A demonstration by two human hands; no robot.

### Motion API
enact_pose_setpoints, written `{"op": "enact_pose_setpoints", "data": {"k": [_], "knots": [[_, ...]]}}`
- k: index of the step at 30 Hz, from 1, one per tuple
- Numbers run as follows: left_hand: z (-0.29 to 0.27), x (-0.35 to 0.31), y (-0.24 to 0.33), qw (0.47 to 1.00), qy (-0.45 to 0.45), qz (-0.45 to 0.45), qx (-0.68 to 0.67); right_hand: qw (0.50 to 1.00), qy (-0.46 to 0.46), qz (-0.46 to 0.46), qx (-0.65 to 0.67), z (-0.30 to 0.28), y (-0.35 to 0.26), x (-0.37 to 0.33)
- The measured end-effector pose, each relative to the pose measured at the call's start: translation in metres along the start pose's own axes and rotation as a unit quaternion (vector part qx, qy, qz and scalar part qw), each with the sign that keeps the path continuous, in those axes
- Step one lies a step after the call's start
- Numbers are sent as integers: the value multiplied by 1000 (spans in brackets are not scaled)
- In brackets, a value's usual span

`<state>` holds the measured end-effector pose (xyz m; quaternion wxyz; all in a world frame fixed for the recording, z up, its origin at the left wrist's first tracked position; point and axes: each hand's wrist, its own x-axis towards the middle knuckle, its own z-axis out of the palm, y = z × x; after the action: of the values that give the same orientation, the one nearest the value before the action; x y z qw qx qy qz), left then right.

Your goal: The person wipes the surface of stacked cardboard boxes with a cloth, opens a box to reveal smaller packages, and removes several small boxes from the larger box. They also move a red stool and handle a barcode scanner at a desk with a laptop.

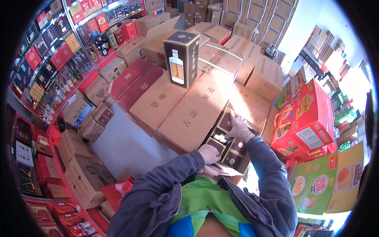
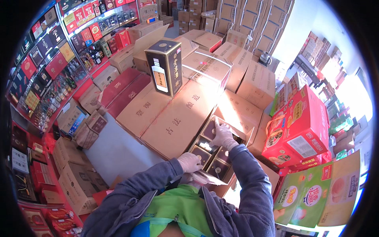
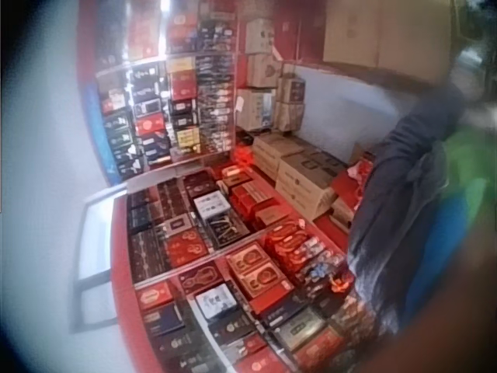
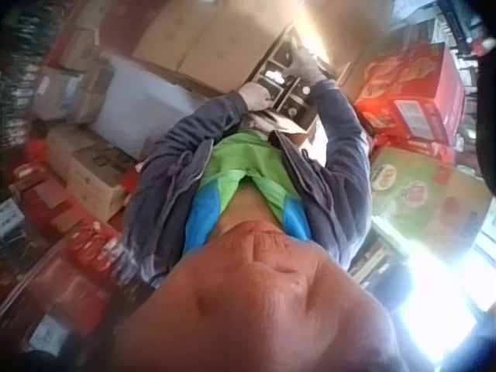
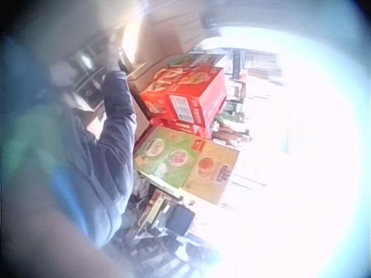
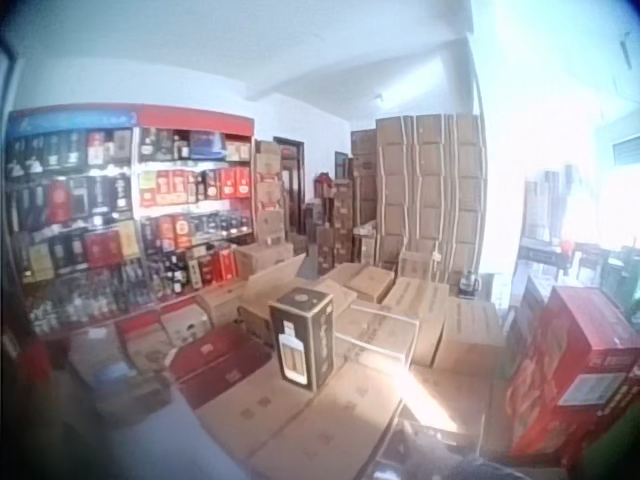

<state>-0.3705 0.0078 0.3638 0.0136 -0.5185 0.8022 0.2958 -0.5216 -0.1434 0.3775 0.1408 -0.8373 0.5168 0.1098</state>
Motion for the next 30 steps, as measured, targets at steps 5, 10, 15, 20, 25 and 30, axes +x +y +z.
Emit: {"op": "enact_pose_setpoints", "data": {"k": [5, 10, 15, 20, 25, 30], "knots": [[0, 9, -10, 998, -18, 54, 14, 996, 83, -9, 11, -85, -18, -41], [-31, 7, -11, 994, 48, 94, -26, 990, 139, -22, 4, -177, -48, -81], [-107, -35, -41, 902, 356, 87, -230, 969, 232, -81, 11, -252, -95, -107], [-171, -56, -84, 763, 601, 154, -181, 945, 269, -149, 108, -284, -152, -99], [-187, -65, -131, 779, 487, 157, -363, 939, 261, -203, 97, -282, -216, -54], [-184, -85, -201, 749, 506, 142, -403, 951, 207, -197, 117, -266, -274, 2]]}}
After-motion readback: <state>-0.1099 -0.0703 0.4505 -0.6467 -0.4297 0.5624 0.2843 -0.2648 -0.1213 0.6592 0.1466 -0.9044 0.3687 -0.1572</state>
